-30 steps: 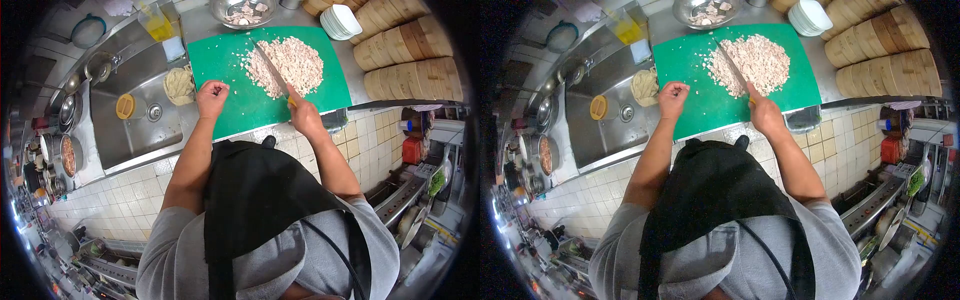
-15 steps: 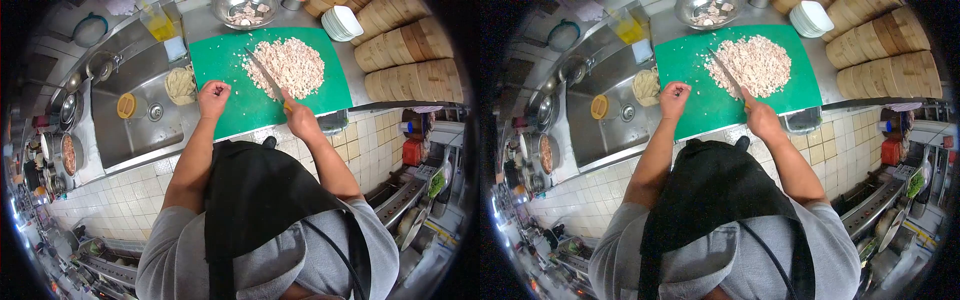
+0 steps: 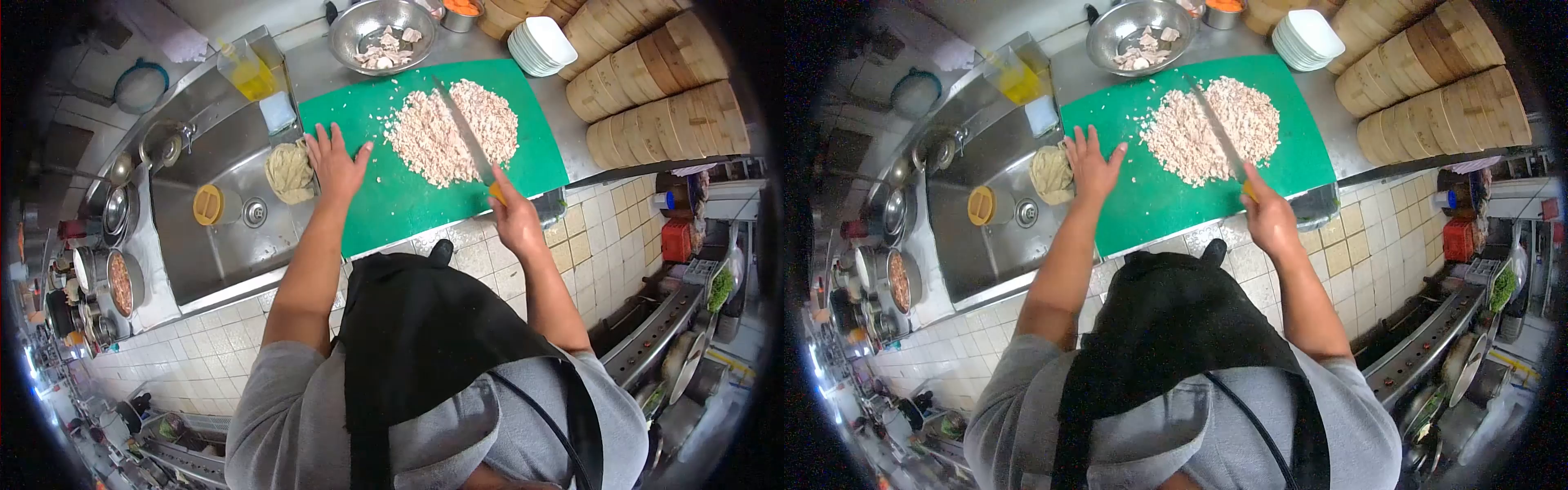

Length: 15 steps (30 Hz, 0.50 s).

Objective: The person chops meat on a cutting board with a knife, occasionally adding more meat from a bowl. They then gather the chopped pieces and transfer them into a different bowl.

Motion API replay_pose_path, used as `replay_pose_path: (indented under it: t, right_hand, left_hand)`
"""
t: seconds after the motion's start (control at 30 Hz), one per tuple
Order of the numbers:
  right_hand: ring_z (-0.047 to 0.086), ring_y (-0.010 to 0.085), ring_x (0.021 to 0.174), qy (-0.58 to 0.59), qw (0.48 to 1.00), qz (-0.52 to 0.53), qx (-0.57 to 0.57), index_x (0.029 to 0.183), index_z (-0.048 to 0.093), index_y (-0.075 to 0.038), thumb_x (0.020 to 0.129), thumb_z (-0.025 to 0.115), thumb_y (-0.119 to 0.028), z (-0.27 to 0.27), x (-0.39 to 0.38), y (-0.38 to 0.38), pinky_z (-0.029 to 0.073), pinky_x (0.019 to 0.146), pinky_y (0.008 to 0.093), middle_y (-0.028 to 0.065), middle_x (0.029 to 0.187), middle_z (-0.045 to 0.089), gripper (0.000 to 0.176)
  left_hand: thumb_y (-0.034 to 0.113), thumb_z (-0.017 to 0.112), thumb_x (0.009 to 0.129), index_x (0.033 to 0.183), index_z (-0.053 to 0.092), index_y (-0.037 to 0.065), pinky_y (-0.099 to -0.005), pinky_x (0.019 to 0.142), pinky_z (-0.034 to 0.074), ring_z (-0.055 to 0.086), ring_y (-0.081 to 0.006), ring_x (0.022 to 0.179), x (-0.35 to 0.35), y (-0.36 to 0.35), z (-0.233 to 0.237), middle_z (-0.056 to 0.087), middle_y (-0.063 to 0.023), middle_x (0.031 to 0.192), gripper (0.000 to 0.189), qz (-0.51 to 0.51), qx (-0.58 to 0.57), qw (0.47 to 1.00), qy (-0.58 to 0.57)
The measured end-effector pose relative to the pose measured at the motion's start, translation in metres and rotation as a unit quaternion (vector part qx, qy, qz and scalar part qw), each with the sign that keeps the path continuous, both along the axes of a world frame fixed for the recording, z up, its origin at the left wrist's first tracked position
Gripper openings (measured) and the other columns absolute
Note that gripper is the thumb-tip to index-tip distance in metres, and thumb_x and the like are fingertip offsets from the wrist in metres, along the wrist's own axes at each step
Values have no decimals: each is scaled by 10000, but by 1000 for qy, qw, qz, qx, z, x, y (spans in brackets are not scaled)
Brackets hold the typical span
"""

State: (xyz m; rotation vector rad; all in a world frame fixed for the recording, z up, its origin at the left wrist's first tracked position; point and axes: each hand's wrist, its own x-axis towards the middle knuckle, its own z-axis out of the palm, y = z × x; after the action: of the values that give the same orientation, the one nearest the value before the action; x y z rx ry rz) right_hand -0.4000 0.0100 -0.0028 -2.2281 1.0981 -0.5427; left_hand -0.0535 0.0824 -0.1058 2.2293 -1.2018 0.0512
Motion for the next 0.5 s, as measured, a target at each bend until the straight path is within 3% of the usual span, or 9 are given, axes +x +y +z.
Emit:
replay_pose_path:
  t: [0.03,0.1,0.17,0.23,0.27,0.33,0.43,0.47,0.5]
  right_hand:
    - [639,463,1149,20,999,-40,19,1547,460,-194,949,662,-47,3,-8,-3,529,945,484,287,1254,657,649]
    - [648,458,1147,9,998,-55,4,1550,456,-183,955,656,-51,6,-26,-8,531,942,482,289,1260,656,642]
    - [642,419,1219,64,991,-114,42,1573,420,-151,979,621,-27,9,-45,-14,518,992,423,284,1332,634,639]
    - [650,437,1193,68,990,-124,21,1578,412,-151,974,610,-16,4,-63,-26,518,982,434,304,1283,651,650]
    - [654,443,1181,90,985,-147,29,1580,407,-150,970,604,-12,1,-72,-32,520,975,441,309,1263,657,656]
    - [661,462,1149,117,977,-173,35,1583,402,-161,952,593,0,-1,-86,-45,524,951,471,318,1227,667,679]
    - [653,450,1152,140,969,-197,42,1558,451,-218,938,591,-24,-14,-97,-65,520,941,506,280,1261,664,665]
    - [668,465,1076,136,974,-179,-2,1550,460,-224,947,577,-62,-25,-103,-72,523,903,528,286,1194,679,636]
    - [668,465,1076,137,974,-180,1,1550,460,-224,947,577,-62,-32,-105,-77,523,903,528,286,1194,679,636]
  left_hand:
    - [618,654,914,1554,384,-23,-587,1249,146,146,-543,1528,9,-16,4,245,-314,1644,945,14,76,997,8]
    - [652,620,920,1569,353,-24,-583,1255,124,128,-530,1538,23,-47,9,220,-307,1657,974,-11,100,995,0]
    - [685,586,926,1585,322,-24,-579,1261,102,111,-516,1547,27,-79,9,195,-300,1669,1004,-35,124,992,-9]
    - [616,611,956,1547,419,6,-562,1244,194,252,-480,1521,12,-108,10,312,-279,1634,870,-88,99,989,-59]
    - [616,611,956,1547,419,6,-562,1244,194,252,-480,1521,4,-117,9,312,-279,1634,870,-92,100,989,-59]
    - [627,581,964,1530,442,8,-500,1241,258,298,-422,1519,-12,-129,26,402,-272,1586,850,-284,79,949,115]
    - [614,567,978,1508,478,23,-464,1218,317,359,-405,1492,-19,-142,34,470,-244,1549,799,-322,56,938,116]
    - [575,621,966,1491,518,45,-460,1220,318,371,-392,1486,-20,-148,30,471,-210,1561,753,-259,24,962,87]
    - [575,621,966,1491,518,45,-460,1220,318,371,-392,1486,-21,-154,22,471,-210,1561,753,-260,27,961,88]
